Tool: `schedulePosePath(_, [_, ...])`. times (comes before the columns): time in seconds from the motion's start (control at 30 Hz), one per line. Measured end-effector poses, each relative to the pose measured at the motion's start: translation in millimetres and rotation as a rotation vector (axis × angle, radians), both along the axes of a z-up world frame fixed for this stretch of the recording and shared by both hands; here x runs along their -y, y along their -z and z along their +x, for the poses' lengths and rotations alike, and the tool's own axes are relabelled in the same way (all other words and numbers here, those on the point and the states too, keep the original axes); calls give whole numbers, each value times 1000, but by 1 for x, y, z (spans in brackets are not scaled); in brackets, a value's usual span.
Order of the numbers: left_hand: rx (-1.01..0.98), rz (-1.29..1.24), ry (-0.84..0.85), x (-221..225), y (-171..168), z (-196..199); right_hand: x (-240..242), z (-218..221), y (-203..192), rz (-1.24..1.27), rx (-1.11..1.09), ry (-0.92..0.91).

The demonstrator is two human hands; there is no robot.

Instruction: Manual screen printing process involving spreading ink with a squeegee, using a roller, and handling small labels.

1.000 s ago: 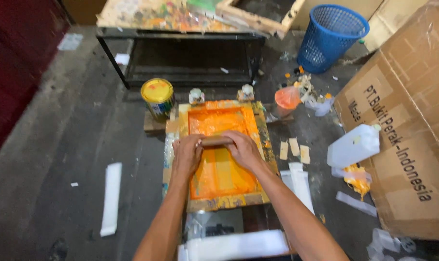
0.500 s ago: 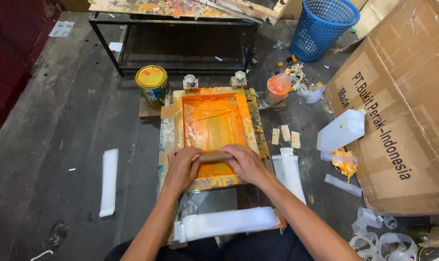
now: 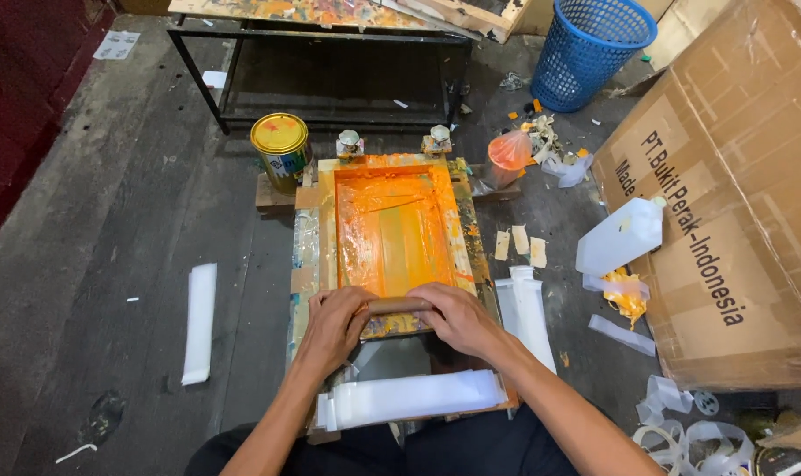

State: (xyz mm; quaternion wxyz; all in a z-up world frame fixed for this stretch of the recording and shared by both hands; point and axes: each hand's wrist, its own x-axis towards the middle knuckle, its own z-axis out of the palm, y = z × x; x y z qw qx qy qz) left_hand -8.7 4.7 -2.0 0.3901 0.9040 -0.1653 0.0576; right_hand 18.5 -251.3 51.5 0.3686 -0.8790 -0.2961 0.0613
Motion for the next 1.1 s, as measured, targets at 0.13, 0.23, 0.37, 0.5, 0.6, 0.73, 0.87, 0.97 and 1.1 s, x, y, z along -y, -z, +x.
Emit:
schedulePosePath(0.13, [18, -74, -64, 4, -13, 35, -10, 39, 8, -20, 125, 40])
schedulePosePath(0.23, [40, 0, -107, -1, 2, 85, -19, 82, 16, 46, 168, 84])
schedulePosePath(0.37, [-5, 25, -209, -2, 10, 122, -30, 117, 27, 15, 206, 138])
schedulePosePath(0.5, [46, 56, -230, -4, 24, 145, -34, 137, 34, 39, 145, 191])
schedulePosePath(0.6, [6, 40, -229, -4, 19, 144, -34, 137, 35, 38, 124, 198])
schedulePosePath(0.73, [-27, 37, -211, -4, 14, 126, -30, 123, 36, 23, 99, 199])
schedulePosePath(0.87, [29, 39, -159, -2, 15, 94, -22, 91, 30, 41, 124, 129])
schedulePosePath(0.97, [22, 74, -132, -1, 21, 67, -17, 59, 20, 7, 121, 103])
schedulePosePath(1.1, [16, 86, -95, 3, 14, 35, -9, 32, 16, -12, 93, 45])
